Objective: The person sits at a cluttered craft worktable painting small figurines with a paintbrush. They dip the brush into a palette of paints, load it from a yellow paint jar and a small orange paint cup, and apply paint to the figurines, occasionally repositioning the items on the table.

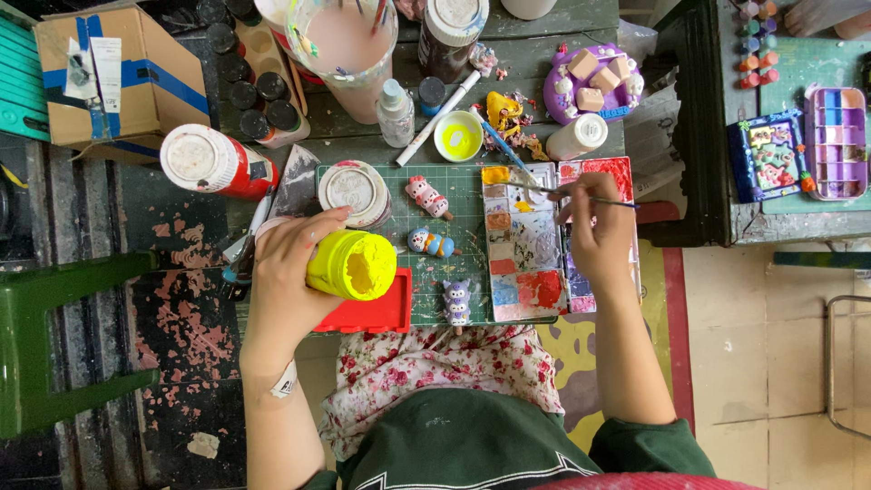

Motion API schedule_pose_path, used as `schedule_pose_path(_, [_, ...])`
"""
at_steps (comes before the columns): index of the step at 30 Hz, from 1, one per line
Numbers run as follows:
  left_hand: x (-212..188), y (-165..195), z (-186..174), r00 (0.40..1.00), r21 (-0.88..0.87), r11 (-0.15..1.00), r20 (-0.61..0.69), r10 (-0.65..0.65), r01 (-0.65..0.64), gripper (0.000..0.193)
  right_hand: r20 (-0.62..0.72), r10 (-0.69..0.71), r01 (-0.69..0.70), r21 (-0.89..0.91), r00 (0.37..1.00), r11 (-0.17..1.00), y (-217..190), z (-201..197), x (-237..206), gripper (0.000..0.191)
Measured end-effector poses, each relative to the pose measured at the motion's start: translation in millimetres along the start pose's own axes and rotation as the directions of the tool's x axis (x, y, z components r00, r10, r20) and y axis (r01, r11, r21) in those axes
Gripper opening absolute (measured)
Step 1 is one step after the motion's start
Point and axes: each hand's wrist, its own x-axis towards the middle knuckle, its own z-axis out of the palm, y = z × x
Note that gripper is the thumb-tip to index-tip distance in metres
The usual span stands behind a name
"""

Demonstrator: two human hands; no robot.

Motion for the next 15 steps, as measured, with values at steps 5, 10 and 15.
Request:
schedule_pose_path(5, [0.1, 0.3, 0.8, 1.000, 0.006, 1.000, 0.000, 0.003, -0.003, 0.065, 0.031, -0.032, 0.032, -0.019, 0.999, 0.999, 0.9, 0.5, -2.3, 0.006])
schedule_pose_path(10, [1.0, 0.7, 0.9, 1.000, 0.007, 1.000, 0.002, 0.007, -0.007, 0.065, 0.028, 0.002, -0.002, 0.000, 1.000, 1.000, 0.1, 1.5, 0.0, 0.007])
schedule_pose_path(15, [1.2, 1.4, 1.4, 1.000, 0.005, 1.000, -0.003, 0.004, -0.004, 0.066, 0.011, 0.007, -0.006, -0.040, 1.000, 0.999, -1.3, 0.3, 4.8, 0.007])
